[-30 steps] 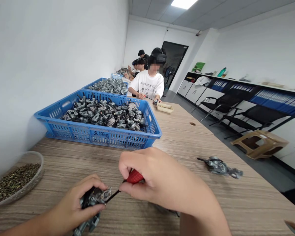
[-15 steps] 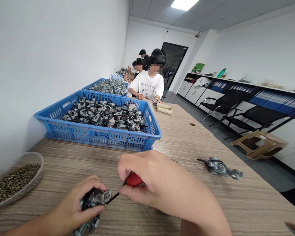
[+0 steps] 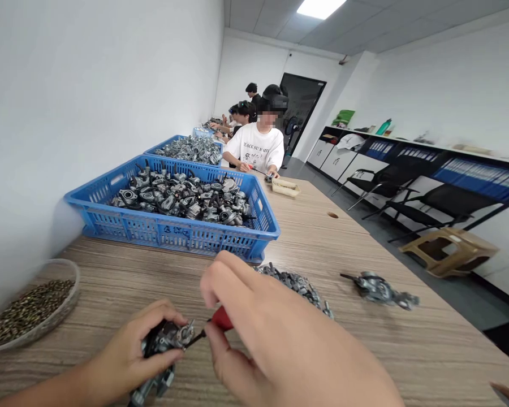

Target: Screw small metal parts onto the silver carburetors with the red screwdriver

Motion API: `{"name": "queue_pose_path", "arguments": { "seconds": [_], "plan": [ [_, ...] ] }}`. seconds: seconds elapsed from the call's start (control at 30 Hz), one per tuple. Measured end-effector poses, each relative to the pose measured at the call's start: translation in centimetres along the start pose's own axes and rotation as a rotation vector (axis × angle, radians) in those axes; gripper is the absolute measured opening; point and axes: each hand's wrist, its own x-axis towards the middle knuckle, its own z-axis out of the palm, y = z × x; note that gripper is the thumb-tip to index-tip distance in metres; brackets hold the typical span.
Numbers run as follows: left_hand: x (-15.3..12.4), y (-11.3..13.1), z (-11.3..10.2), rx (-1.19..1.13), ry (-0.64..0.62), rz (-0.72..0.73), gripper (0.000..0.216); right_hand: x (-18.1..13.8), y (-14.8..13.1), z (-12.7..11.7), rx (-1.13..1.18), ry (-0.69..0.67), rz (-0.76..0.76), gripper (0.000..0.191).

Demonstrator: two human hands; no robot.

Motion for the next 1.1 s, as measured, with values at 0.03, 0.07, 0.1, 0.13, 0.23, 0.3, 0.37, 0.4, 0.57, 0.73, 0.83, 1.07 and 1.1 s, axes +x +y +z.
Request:
{"name": "queue_pose_path", "arguments": {
  "seconds": [0.03, 0.07, 0.1, 0.13, 0.23, 0.3, 0.37, 0.4, 0.57, 0.73, 0.83, 1.07, 1.1],
  "plan": [
    [0.0, 0.0, 0.0, 0.002, 0.000, 0.002, 0.029, -0.2, 0.0, -0.1, -0.008, 0.005, 0.015, 0.021],
    [0.1, 0.1, 0.0, 0.003, 0.001, 0.004, 0.030, -0.4, 0.1, -0.2, -0.011, 0.005, 0.024, 0.021],
    [0.1, 0.1, 0.0, 0.004, 0.002, 0.008, 0.030, -0.6, 0.1, -0.2, -0.005, -0.003, 0.028, 0.021],
    [0.1, 0.0, 0.0, 0.005, 0.001, 0.012, 0.031, -0.7, 0.2, -0.2, 0.008, -0.014, 0.031, 0.020],
    [0.1, 0.0, 0.0, 0.007, -0.001, 0.017, 0.031, -0.9, 0.2, -0.1, 0.056, -0.054, 0.040, 0.014],
    [0.1, 0.0, 0.0, 0.006, -0.005, 0.015, 0.031, -0.6, 0.4, 0.0, 0.058, -0.040, 0.047, 0.009],
    [0.1, 0.1, -0.1, 0.005, -0.009, 0.012, 0.030, -0.3, 0.7, 0.1, 0.035, -0.011, 0.033, 0.008],
    [0.1, 0.1, -0.1, 0.004, -0.011, 0.009, 0.030, -0.1, 0.8, 0.1, 0.021, 0.004, 0.024, 0.009],
    [0.1, 0.1, -0.2, -0.003, -0.019, 0.010, 0.030, 0.6, 1.4, 0.3, -0.078, 0.054, -0.015, 0.024],
    [0.0, -0.1, -0.1, -0.003, -0.023, 0.020, 0.031, 0.4, 1.1, 0.7, -0.127, 0.080, 0.019, 0.024],
    [0.0, -0.1, 0.0, 0.006, -0.011, 0.023, 0.032, -0.4, 0.7, 0.2, -0.066, 0.044, 0.023, 0.025],
    [-0.1, 0.0, -0.1, 0.014, -0.013, 0.008, 0.032, -0.2, -0.1, -0.5, -0.024, -0.084, -0.027, 0.012],
    [-0.1, 0.0, 0.0, 0.016, -0.012, 0.007, 0.032, 0.0, 0.0, -0.3, -0.046, -0.057, -0.034, 0.015]
  ]
}}
